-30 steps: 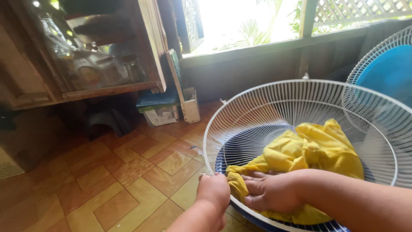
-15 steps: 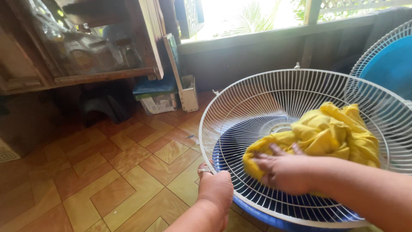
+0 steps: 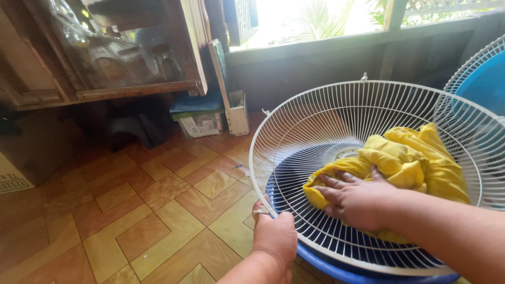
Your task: The person wets a yellow cloth in a blue basin and wipes the metal fan cage and the blue fan blades. The person repeatedly dips the cloth in water and wrings it out while cleaning the fan components.
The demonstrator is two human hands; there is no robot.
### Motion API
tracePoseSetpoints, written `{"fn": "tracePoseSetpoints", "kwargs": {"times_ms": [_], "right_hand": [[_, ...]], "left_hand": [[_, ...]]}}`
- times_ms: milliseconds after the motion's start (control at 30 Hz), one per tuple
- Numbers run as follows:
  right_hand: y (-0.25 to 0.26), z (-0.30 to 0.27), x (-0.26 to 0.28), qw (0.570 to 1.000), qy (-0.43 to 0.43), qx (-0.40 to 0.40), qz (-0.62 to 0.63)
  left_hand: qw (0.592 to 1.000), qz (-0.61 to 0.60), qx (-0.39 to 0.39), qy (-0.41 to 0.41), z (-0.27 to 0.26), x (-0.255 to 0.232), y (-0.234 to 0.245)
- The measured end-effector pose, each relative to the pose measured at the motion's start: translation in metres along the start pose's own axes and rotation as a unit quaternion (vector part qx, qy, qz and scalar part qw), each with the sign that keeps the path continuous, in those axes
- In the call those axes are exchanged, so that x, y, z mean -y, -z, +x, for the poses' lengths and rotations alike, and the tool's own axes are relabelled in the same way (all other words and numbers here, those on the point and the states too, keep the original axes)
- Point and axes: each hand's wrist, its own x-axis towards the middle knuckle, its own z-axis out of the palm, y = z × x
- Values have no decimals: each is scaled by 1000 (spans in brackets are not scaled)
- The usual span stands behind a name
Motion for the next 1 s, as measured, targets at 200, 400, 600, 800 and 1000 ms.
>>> {"fn": "tracePoseSetpoints", "kwargs": {"times_ms": [200,400,600,800,1000], "right_hand": [[-17,4,-14,1000,3,-11,18],[-19,-1,-11,983,139,-94,75],[-13,-2,2,979,132,-83,132],[-36,11,32,874,341,-250,241],[-47,31,6,907,224,-268,235]], "left_hand": [[995,-38,-30,92,6,-22,12],[991,-3,48,124,64,-52,27],[996,51,-37,60,83,-42,14],[996,51,-68,28,46,-37,5],[993,107,-56,3,12,-40,4]]}}
